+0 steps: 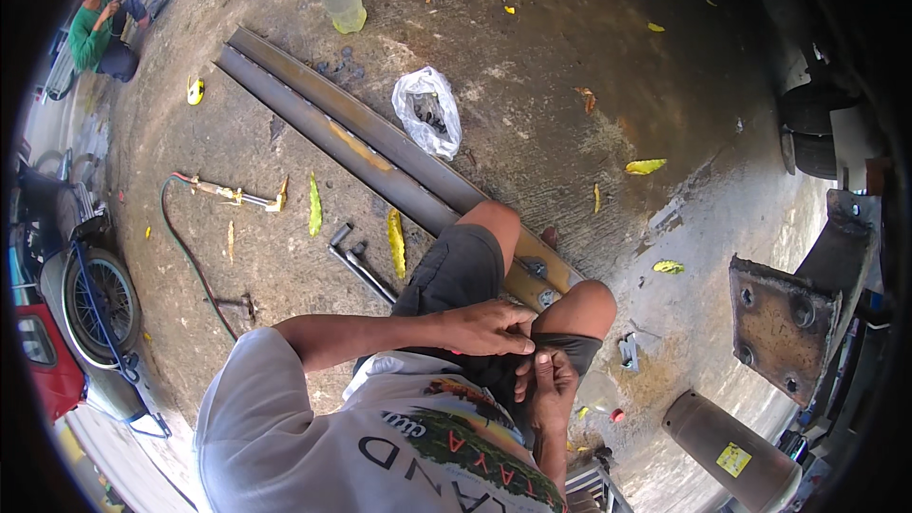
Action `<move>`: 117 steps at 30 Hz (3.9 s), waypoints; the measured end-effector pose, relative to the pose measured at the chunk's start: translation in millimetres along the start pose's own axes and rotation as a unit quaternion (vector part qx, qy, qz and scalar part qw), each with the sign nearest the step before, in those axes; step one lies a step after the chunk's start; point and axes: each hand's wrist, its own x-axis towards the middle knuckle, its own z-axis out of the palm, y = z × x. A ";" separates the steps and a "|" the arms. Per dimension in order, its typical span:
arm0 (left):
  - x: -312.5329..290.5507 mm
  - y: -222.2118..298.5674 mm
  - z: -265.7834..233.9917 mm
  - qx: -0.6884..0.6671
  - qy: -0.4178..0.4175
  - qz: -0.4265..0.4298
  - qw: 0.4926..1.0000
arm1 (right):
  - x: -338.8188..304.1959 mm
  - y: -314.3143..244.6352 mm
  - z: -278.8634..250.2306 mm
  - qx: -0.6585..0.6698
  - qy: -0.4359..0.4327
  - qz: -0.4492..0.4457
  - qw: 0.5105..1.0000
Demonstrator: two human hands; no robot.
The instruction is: The person works under a raised vehicle, using a hammer and wrench to adjust and tighten bolts on a metal suspension bracket. They insert bolts and tighten them with a wrench, focusing on securing the bracket to the vehicle frame.
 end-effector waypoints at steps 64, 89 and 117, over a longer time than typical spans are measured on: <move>-16.4 -106.2 -332.2 0.443 0.389 0.001 0.808 | -57.7 50.3 -49.2 -0.032 0.154 -0.031 0.987; -77.8 -21.7 -112.9 0.141 0.445 -0.223 0.856 | 4.4 22.5 -53.7 0.050 -0.045 -0.164 0.984; 9.9 59.4 56.1 0.453 0.120 -0.150 0.871 | 34.2 37.9 -29.7 -0.084 -0.135 -0.177 0.971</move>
